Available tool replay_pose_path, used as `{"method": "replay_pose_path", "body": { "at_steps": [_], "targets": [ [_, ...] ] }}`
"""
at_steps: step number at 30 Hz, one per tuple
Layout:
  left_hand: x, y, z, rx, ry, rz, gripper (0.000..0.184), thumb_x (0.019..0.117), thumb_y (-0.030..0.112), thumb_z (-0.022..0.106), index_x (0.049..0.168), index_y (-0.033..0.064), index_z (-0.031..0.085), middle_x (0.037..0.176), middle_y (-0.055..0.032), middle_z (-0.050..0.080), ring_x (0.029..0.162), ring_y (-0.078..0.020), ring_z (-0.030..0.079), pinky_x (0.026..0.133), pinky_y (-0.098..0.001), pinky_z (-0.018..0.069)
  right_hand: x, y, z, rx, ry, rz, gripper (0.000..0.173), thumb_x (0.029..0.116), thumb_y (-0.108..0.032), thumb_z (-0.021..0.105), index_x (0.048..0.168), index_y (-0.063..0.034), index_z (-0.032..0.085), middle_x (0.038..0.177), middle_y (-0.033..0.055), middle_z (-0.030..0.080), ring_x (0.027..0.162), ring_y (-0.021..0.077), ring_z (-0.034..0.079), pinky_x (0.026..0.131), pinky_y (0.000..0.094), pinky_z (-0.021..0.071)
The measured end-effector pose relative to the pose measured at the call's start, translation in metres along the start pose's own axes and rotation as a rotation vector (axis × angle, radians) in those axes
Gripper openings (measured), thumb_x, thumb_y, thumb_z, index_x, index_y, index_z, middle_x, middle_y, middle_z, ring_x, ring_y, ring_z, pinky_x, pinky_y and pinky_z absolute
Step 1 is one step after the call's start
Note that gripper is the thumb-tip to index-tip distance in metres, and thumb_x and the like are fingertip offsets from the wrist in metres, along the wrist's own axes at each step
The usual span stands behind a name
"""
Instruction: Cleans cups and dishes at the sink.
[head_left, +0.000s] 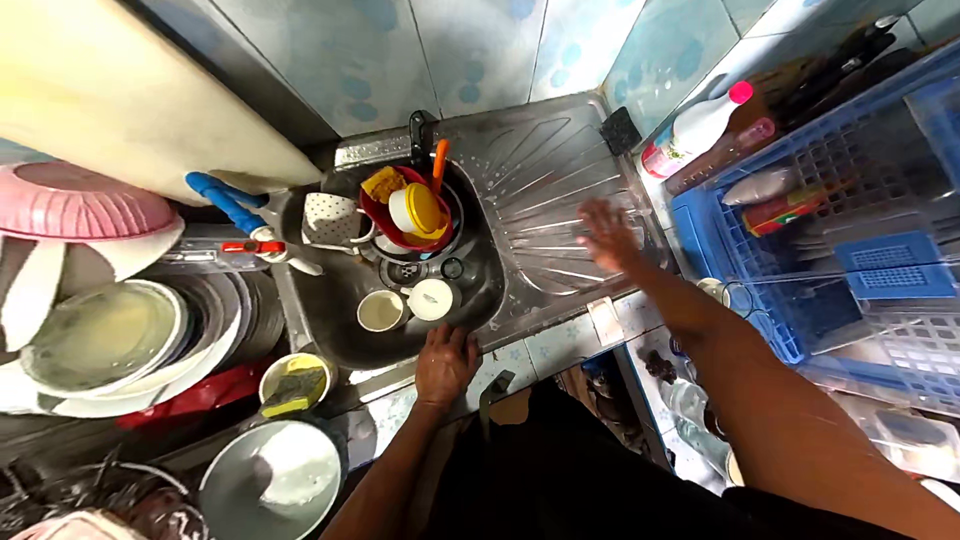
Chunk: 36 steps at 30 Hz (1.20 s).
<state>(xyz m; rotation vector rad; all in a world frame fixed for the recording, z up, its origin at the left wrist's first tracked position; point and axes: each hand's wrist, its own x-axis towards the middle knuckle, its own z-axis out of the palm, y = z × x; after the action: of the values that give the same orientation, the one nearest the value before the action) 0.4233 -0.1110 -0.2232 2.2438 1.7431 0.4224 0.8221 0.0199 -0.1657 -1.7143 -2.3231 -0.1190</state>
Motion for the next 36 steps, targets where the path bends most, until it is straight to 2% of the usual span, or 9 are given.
{"method": "replay_pose_path", "body": {
  "at_steps": [2, 5, 9, 11, 14, 16, 23, 31, 36],
  "targets": [
    [0.001, -0.001, 0.0, 0.007, -0.008, -0.006, 0.04, 0.1007, 0.037, 0.047, 0.104, 0.0093, 0.075, 0.107, -0.016, 0.07, 0.104, -0.0345, 0.068, 0.09, -0.0467, 0.0565, -0.026, 0.063, 0.032, -0.07, -0.224, 0.192, 0.069, 0.106, -0.06, 0.025, 0.165, -0.0232, 0.026, 0.173, 0.0065, 0.015, 0.16, 0.0317, 0.005, 0.125, 0.0656, 0.0044],
    [0.002, 0.002, -0.001, 0.012, -0.031, -0.018, 0.04, 0.1009, 0.038, 0.046, 0.103, 0.0091, 0.074, 0.107, -0.0163, 0.069, 0.104, -0.035, 0.067, 0.089, -0.0467, 0.0566, -0.041, 0.083, 0.036, -0.128, -0.335, 0.367, 0.071, 0.1049, -0.061, 0.027, 0.166, -0.0259, 0.019, 0.174, 0.0032, 0.008, 0.16, 0.0281, 0.008, 0.124, 0.0652, 0.0125],
    [0.004, 0.002, -0.002, 0.005, -0.057, -0.023, 0.042, 0.101, 0.038, 0.046, 0.103, 0.0076, 0.075, 0.106, -0.0169, 0.07, 0.104, -0.0359, 0.068, 0.089, -0.0491, 0.0562, -0.04, 0.056, 0.042, -0.034, -0.361, 0.515, 0.072, 0.1064, -0.052, 0.029, 0.167, -0.0176, 0.012, 0.174, 0.0088, 0.005, 0.16, 0.0299, 0.002, 0.124, 0.0649, 0.0055],
    [0.002, 0.001, -0.004, -0.008, -0.069, -0.032, 0.04, 0.1006, 0.036, 0.047, 0.101, 0.0061, 0.074, 0.105, -0.0178, 0.069, 0.103, -0.0365, 0.067, 0.089, -0.0505, 0.0558, -0.04, 0.032, 0.024, 0.135, -0.428, 0.513, 0.076, 0.1022, -0.047, 0.051, 0.164, -0.0116, 0.025, 0.173, 0.0121, 0.01, 0.16, 0.0324, 0.007, 0.126, 0.0612, 0.0125],
    [0.004, 0.002, -0.006, -0.027, -0.08, -0.065, 0.037, 0.0998, 0.035, 0.05, 0.099, 0.0058, 0.073, 0.107, -0.0168, 0.068, 0.106, -0.0356, 0.067, 0.091, -0.0499, 0.0552, -0.047, -0.023, -0.025, 0.271, -0.477, 0.58, 0.063, 0.0926, -0.041, 0.073, 0.144, -0.008, 0.057, 0.156, 0.0203, 0.044, 0.144, 0.0389, 0.042, 0.114, 0.0598, 0.0413],
    [0.003, 0.001, -0.007, -0.032, -0.08, -0.077, 0.035, 0.0995, 0.034, 0.051, 0.099, 0.0065, 0.073, 0.109, -0.016, 0.068, 0.108, -0.0346, 0.066, 0.092, -0.0498, 0.0552, -0.066, -0.065, -0.052, 0.274, -0.532, 0.659, 0.068, 0.0858, -0.04, 0.08, 0.141, -0.0072, 0.058, 0.145, 0.0257, 0.052, 0.129, 0.0458, 0.055, 0.101, 0.0666, 0.0493],
    [0.005, 0.001, -0.009, -0.058, -0.109, -0.098, 0.033, 0.0994, 0.034, 0.054, 0.102, 0.0086, 0.074, 0.11, -0.0138, 0.067, 0.108, -0.0312, 0.066, 0.092, -0.0468, 0.0559, -0.088, -0.108, -0.05, 0.307, -0.603, 0.784, 0.087, 0.0775, -0.027, 0.088, 0.148, -0.0003, 0.045, 0.136, 0.0337, 0.054, 0.12, 0.0513, 0.058, 0.097, 0.0685, 0.0495],
    [0.005, 0.0, -0.017, -0.11, -0.135, -0.117, 0.034, 0.1011, 0.033, 0.051, 0.103, 0.008, 0.073, 0.113, -0.0128, 0.068, 0.111, -0.0301, 0.065, 0.097, -0.044, 0.0544, -0.068, -0.123, -0.052, 0.284, -0.67, 0.677, 0.065, 0.084, -0.026, 0.083, 0.135, 0.0043, 0.056, 0.126, 0.0281, 0.064, 0.121, 0.0426, 0.062, 0.105, 0.0605, 0.0476],
    [0.004, -0.003, -0.015, -0.147, -0.11, -0.124, 0.03, 0.1008, 0.031, 0.053, 0.103, 0.0082, 0.073, 0.111, -0.0119, 0.068, 0.11, -0.0295, 0.065, 0.095, -0.044, 0.0552, -0.019, -0.166, -0.028, 0.803, -0.507, 0.699, 0.05, 0.0879, -0.009, 0.08, 0.132, 0.0031, 0.058, 0.118, 0.022, 0.068, 0.105, 0.03, 0.069, 0.094, 0.0491, 0.0575]
  ]
}}
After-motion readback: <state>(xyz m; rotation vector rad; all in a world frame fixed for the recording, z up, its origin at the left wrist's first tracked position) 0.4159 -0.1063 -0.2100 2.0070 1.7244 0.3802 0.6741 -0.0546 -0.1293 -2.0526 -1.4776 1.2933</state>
